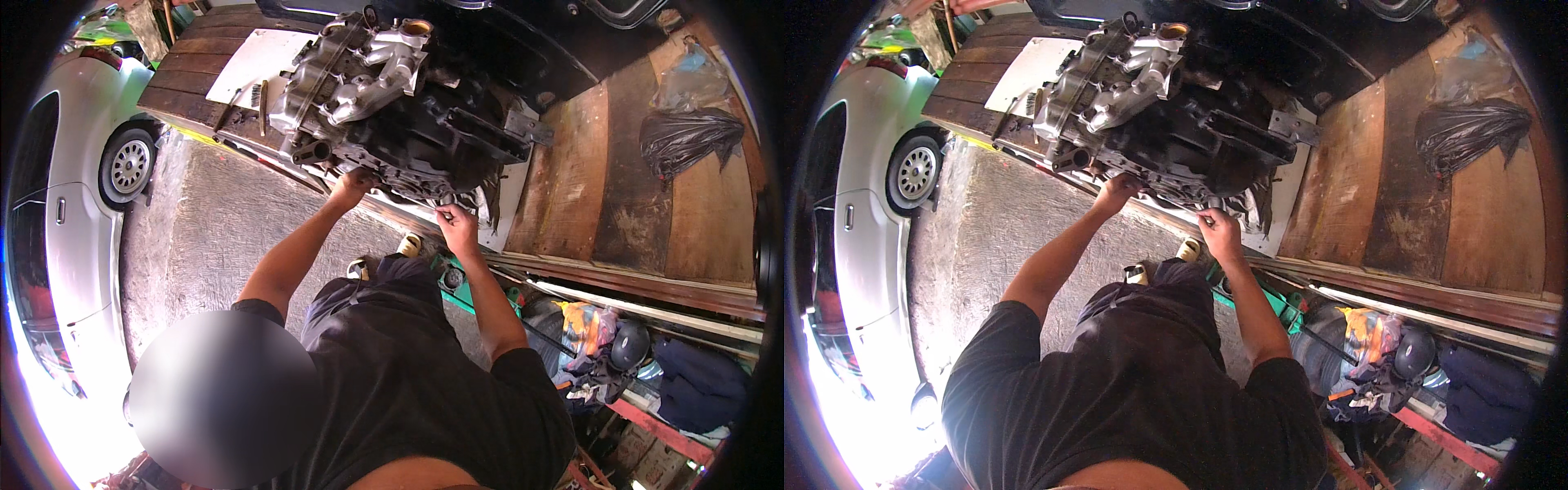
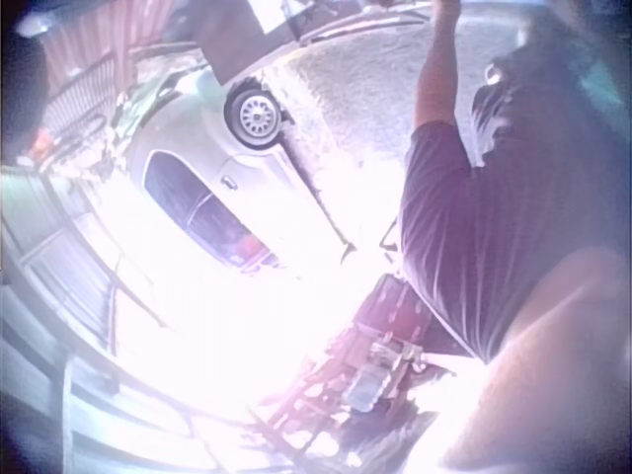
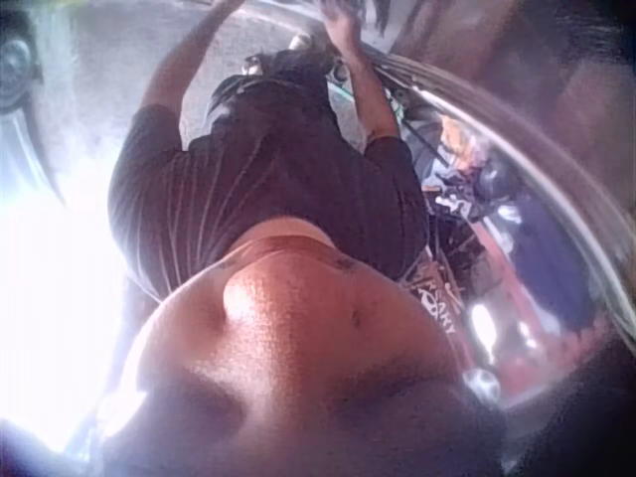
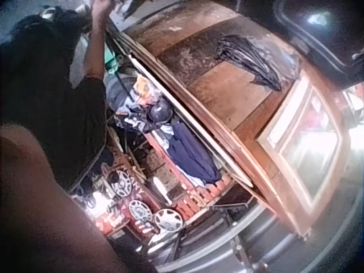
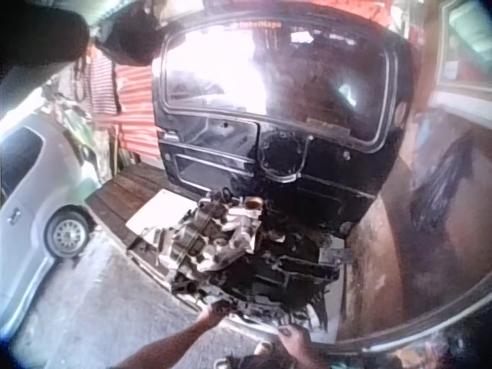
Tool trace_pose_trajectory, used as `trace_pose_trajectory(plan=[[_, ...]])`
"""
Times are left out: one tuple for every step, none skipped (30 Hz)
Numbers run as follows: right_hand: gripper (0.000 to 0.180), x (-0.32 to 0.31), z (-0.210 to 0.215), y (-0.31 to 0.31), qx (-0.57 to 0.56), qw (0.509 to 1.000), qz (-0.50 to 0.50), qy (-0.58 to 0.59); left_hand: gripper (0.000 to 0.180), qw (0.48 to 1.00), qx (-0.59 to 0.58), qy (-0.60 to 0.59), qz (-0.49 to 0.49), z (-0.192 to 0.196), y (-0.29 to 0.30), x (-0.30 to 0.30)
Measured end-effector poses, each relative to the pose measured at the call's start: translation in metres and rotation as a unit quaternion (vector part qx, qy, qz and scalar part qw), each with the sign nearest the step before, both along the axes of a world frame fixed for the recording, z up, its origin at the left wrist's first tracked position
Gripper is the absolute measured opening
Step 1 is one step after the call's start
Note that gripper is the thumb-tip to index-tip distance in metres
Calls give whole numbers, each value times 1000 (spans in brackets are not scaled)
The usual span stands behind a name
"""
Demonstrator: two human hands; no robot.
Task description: The person uses a wrench to loosen and tighten bolts on a car engine block resting on a wooden workbench. They repeatedly adjust the tool and reposition their hands to access different fasteners on the engine's lower section.
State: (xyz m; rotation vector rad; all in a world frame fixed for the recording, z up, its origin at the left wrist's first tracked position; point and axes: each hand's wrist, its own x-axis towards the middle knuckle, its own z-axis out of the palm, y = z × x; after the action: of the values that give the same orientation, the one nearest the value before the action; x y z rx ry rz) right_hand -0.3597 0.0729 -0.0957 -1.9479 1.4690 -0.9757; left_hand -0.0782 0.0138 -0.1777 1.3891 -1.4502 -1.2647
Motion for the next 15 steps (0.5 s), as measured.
trace_pose_trajectory(plan=[[9,5,2,-1,18,1000,-9,6,29,1000,-13,-9,5,11,2,4],[10,13,4,-3,1,1000,-7,-3,29,999,-25,-18,11,22,4,8],[10,25,9,-5,-17,1000,-2,-13,29,999,-38,-27,19,30,8,13],[11,38,18,-8,-34,999,6,-21,29,998,-48,-39,29,26,9,20],[14,50,29,-9,-34,999,23,-34,30,996,-58,-52,39,19,9,28],[15,60,30,-12,-43,998,37,-42,30,995,-67,-63,45,21,9,31],[16,69,31,-16,-52,996,50,-50,33,996,-41,-65,50,23,10,34],[16,78,32,-20,-61,994,64,-58,33,996,-29,-53,59,25,12,37],[17,87,36,-23,-45,994,77,-55,34,997,-16,-42,69,25,15,41],[16,95,33,-29,-68,993,86,-46,35,996,-4,-31,80,26,18,46],[15,102,25,-36,-91,991,95,-37,34,996,-33,-10,79,18,19,51],[15,112,28,-39,-114,987,107,-29,34,995,-35,-10,93,12,23,58],[14,120,32,-40,-82,990,116,-19,34,994,-38,-9,107,6,26,65],[14,128,33,-42,-77,989,125,-10,34,992,-40,-8,120,1,28,71],[14,132,30,-45,-71,989,127,1,33,992,-21,0,124,6,31,70]])
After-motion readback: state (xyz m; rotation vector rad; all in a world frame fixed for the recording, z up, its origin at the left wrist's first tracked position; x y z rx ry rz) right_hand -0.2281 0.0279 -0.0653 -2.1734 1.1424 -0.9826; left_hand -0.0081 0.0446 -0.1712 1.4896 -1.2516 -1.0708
